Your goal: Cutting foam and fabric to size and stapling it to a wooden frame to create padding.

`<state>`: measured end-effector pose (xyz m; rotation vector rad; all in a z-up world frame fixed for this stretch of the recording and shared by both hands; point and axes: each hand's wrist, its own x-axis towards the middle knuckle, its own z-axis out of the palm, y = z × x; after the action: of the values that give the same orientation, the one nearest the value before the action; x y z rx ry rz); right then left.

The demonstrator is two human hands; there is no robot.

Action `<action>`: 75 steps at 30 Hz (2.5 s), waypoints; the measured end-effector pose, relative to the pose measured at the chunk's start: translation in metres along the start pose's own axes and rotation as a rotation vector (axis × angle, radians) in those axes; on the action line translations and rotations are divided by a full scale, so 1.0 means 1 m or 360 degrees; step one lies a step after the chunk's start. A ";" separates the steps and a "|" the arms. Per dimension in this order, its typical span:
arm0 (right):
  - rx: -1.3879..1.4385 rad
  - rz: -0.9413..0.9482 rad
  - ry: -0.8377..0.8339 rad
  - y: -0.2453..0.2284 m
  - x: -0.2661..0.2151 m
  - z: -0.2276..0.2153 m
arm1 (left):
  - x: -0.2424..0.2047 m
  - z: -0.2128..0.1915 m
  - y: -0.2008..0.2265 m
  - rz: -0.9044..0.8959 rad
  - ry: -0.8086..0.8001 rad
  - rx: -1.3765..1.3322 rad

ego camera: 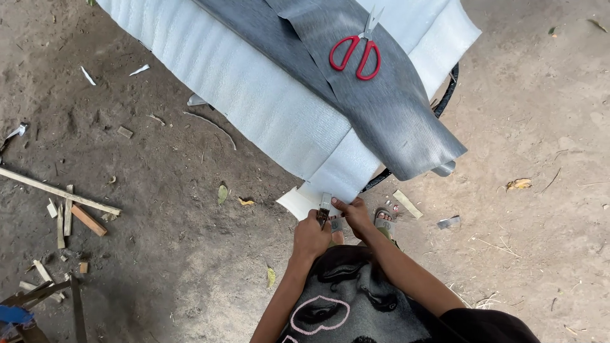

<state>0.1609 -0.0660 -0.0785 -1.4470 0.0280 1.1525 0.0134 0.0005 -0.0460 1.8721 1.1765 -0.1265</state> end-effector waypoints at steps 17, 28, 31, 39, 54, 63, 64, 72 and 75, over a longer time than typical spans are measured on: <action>-0.0326 0.0012 -0.0032 0.004 0.024 -0.020 | -0.007 -0.021 0.074 -0.0396 -0.0016 0.0116; -0.0030 0.0181 -0.0141 -0.023 0.006 -0.013 | 0.000 0.011 0.027 -0.0291 0.0220 -0.0117; -0.0094 0.0226 -0.0164 -0.033 -0.011 -0.008 | -0.037 0.010 0.013 -0.0365 0.0175 -0.0165; -0.0526 0.0313 -0.0147 -0.061 -0.014 -0.026 | -0.105 0.019 0.003 -0.1085 0.0372 -0.0403; -0.0452 0.0432 0.0507 -0.163 0.016 -0.420 | 0.011 0.059 0.171 -0.0124 0.1142 -0.0766; -0.0403 -0.0188 0.0385 -0.338 0.127 -0.473 | 0.058 0.095 0.330 -0.0164 0.1304 -0.0755; -0.0416 -0.0188 0.0356 -0.364 0.137 -0.455 | 0.064 0.095 0.343 -0.0180 0.1331 -0.0759; -0.1217 -0.1315 -0.0600 -0.504 0.273 -0.308 | 0.182 0.067 0.388 0.0190 0.1577 0.0220; -0.1238 -0.1532 -0.0796 -0.528 0.311 -0.281 | 0.236 0.056 0.398 0.0031 0.1870 0.0500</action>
<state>0.8126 0.0466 0.0527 -1.4634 -1.4401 0.6642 0.4649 0.0591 0.0516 2.2684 1.9626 0.9762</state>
